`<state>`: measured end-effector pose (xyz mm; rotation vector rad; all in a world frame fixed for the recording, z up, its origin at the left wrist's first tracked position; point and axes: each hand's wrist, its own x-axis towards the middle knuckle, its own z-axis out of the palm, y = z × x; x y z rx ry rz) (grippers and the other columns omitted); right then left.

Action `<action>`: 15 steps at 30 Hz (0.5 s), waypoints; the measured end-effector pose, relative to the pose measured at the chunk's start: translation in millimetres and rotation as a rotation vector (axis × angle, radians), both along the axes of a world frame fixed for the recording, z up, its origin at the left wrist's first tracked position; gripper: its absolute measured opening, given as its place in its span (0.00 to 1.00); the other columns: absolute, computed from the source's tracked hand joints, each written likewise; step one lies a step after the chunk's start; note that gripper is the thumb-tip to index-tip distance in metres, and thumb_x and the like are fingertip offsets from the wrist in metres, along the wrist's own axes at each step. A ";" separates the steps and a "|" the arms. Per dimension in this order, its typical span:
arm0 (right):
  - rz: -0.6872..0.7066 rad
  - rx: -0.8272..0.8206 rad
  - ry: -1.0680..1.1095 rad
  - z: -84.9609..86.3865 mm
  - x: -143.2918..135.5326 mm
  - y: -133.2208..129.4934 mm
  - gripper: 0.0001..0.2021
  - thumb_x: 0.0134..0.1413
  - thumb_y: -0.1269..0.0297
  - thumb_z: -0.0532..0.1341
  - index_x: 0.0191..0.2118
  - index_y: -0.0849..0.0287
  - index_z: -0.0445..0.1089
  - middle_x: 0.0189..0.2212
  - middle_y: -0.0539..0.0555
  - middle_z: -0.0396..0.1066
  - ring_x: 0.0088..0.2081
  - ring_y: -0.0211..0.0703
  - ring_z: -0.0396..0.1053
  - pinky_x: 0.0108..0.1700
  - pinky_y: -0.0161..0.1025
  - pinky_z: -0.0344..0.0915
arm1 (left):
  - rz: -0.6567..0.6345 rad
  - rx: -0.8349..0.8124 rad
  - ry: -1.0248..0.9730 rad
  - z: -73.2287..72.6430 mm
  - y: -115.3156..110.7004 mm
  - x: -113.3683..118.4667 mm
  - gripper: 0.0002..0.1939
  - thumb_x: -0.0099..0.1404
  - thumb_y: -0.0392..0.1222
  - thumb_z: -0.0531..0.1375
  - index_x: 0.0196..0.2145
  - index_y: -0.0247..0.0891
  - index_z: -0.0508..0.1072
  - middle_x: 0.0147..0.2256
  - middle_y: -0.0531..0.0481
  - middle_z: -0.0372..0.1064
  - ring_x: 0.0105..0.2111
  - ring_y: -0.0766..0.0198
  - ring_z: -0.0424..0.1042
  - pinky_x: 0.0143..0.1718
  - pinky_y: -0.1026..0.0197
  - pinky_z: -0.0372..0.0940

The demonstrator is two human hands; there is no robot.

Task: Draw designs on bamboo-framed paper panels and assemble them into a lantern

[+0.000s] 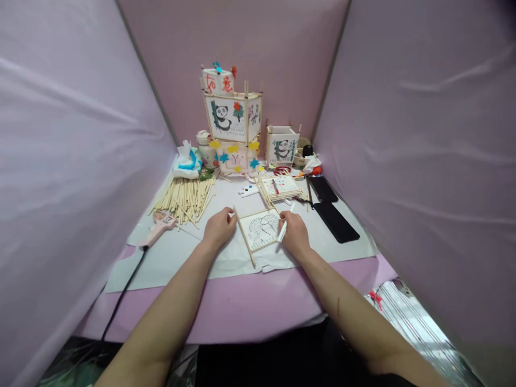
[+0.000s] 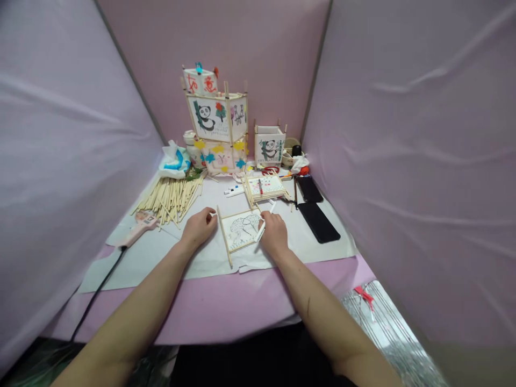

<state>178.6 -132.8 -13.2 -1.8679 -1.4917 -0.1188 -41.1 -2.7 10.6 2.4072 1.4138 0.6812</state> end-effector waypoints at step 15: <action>0.007 -0.133 0.129 7.2 -4.2 3.1 0.12 0.59 0.68 0.55 0.48 0.58 0.67 0.39 0.59 0.74 0.41 0.51 0.70 0.42 0.42 0.61 | 0.090 -0.295 -0.280 -1.9 -11.1 9.3 0.23 0.55 0.35 0.64 0.49 0.39 0.71 0.36 0.47 0.76 0.34 0.57 0.73 0.37 0.59 0.63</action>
